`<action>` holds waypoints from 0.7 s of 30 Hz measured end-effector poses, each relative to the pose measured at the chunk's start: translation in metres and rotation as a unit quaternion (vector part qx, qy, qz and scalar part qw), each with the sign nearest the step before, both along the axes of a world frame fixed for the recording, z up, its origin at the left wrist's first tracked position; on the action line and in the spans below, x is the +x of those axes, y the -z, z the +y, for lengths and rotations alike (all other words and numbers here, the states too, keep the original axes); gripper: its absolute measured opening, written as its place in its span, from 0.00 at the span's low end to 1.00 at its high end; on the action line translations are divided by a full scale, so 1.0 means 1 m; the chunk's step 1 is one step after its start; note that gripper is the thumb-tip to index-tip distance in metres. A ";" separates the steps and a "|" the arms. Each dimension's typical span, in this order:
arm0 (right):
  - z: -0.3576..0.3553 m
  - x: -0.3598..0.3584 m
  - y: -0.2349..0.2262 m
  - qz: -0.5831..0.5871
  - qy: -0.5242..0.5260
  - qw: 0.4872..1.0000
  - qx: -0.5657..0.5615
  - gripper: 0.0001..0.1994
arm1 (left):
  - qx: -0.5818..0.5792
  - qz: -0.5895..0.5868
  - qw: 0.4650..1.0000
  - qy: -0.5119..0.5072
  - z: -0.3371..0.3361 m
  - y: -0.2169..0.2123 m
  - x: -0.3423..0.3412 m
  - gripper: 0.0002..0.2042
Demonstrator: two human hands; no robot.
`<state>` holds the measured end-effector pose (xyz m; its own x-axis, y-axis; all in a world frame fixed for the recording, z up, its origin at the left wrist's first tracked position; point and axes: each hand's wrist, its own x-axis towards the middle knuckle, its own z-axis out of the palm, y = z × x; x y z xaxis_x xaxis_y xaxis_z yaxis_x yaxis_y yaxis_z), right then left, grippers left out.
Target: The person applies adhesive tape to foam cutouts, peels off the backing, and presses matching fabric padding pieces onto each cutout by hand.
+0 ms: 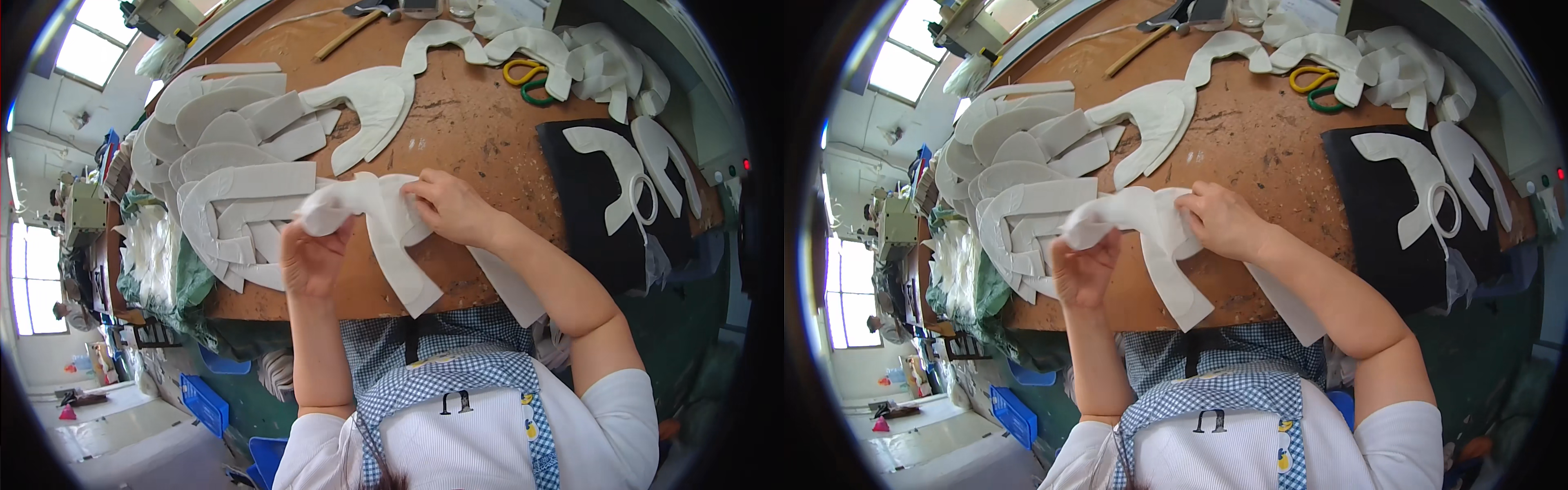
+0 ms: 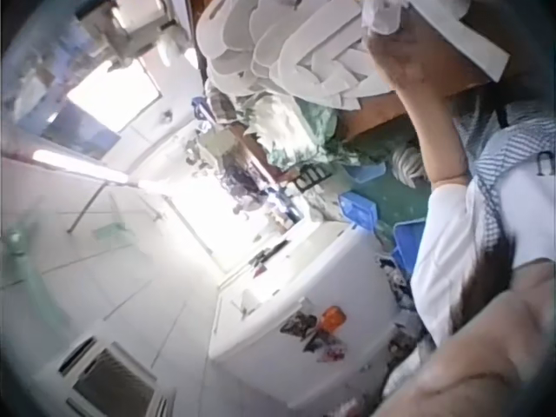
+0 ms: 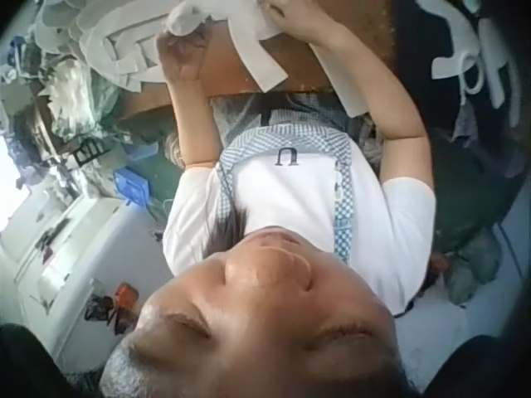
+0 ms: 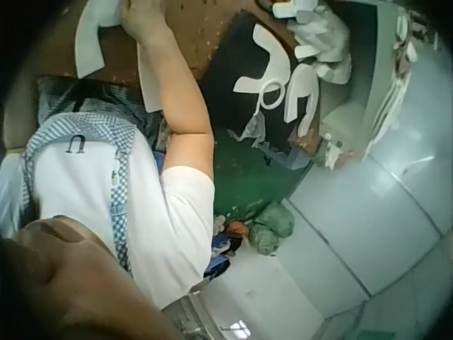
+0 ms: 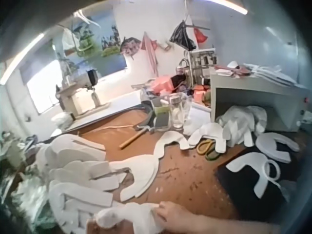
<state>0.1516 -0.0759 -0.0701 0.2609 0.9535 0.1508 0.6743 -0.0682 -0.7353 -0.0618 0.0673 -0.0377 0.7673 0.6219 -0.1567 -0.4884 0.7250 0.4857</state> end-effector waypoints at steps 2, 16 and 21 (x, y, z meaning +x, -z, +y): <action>-0.001 -0.009 -0.002 -0.026 0.006 1.000 0.003 0.14 | 0.020 -0.132 0.991 -0.030 0.010 -0.012 -0.034 0.22; -0.005 -0.009 -0.050 0.663 -0.124 0.732 -0.098 0.31 | 0.581 0.188 0.782 0.124 -0.056 -0.074 0.024 0.07; -0.030 0.017 -0.044 0.584 -0.038 0.809 -0.053 0.29 | 0.582 0.154 0.798 0.037 -0.063 -0.046 0.039 0.08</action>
